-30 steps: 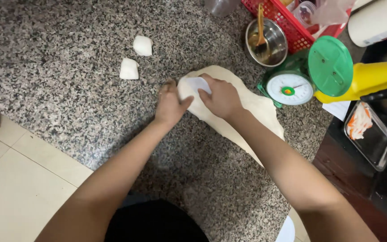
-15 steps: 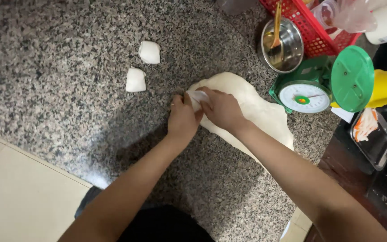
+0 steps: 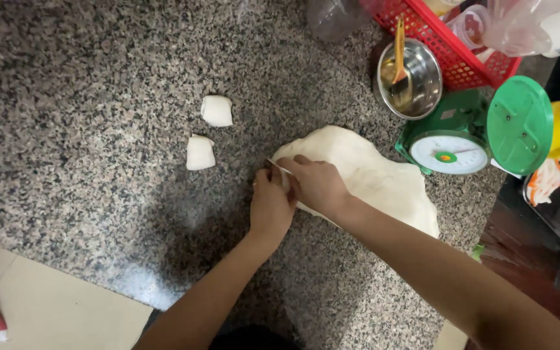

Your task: Dividing a large piece of dough into smaller portions using a bench scraper and a scale.

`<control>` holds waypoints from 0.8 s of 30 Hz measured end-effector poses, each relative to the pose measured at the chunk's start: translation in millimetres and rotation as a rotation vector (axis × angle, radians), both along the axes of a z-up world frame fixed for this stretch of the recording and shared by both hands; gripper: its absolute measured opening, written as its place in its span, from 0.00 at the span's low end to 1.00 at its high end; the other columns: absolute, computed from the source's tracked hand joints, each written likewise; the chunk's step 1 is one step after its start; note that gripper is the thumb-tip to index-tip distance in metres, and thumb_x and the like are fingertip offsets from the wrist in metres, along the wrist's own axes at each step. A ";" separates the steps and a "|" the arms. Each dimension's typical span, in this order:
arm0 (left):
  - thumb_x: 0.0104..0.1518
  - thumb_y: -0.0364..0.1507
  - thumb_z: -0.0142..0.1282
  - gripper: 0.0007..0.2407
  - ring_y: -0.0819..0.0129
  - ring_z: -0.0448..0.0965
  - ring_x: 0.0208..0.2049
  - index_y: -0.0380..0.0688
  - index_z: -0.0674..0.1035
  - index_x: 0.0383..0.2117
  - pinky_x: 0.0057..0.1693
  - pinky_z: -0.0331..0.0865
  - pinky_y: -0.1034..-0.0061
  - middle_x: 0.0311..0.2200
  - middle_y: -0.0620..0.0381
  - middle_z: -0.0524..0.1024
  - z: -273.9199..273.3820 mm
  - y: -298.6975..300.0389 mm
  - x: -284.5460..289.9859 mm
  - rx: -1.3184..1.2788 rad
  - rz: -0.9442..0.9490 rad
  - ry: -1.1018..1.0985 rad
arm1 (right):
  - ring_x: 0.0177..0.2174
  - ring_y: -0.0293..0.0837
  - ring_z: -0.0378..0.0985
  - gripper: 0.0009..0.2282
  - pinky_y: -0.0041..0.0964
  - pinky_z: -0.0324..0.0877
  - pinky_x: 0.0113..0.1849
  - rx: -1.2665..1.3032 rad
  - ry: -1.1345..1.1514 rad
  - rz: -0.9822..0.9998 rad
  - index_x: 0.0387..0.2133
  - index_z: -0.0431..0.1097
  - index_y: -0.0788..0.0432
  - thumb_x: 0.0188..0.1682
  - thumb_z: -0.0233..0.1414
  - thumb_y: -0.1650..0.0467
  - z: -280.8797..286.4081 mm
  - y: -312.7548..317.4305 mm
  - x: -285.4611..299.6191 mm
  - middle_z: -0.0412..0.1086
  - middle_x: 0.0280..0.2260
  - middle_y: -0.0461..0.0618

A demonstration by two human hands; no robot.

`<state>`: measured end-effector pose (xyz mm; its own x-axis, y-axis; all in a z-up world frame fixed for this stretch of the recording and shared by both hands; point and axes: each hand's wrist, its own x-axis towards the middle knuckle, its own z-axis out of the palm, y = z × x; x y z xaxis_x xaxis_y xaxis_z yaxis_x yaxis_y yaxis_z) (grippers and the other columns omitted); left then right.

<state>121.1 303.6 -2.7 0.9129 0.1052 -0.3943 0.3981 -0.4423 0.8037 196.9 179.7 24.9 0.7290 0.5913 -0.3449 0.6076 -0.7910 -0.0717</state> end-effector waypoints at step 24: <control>0.62 0.36 0.52 0.26 0.47 0.58 0.68 0.35 0.65 0.66 0.72 0.52 0.55 0.65 0.41 0.60 -11.7 -54.9 -61.4 0.744 -0.649 -0.744 | 0.27 0.66 0.81 0.11 0.62 0.76 0.31 0.146 -0.027 -0.042 0.48 0.70 0.46 0.54 0.47 0.65 75.3 -109.2 -46.0 0.74 0.35 0.51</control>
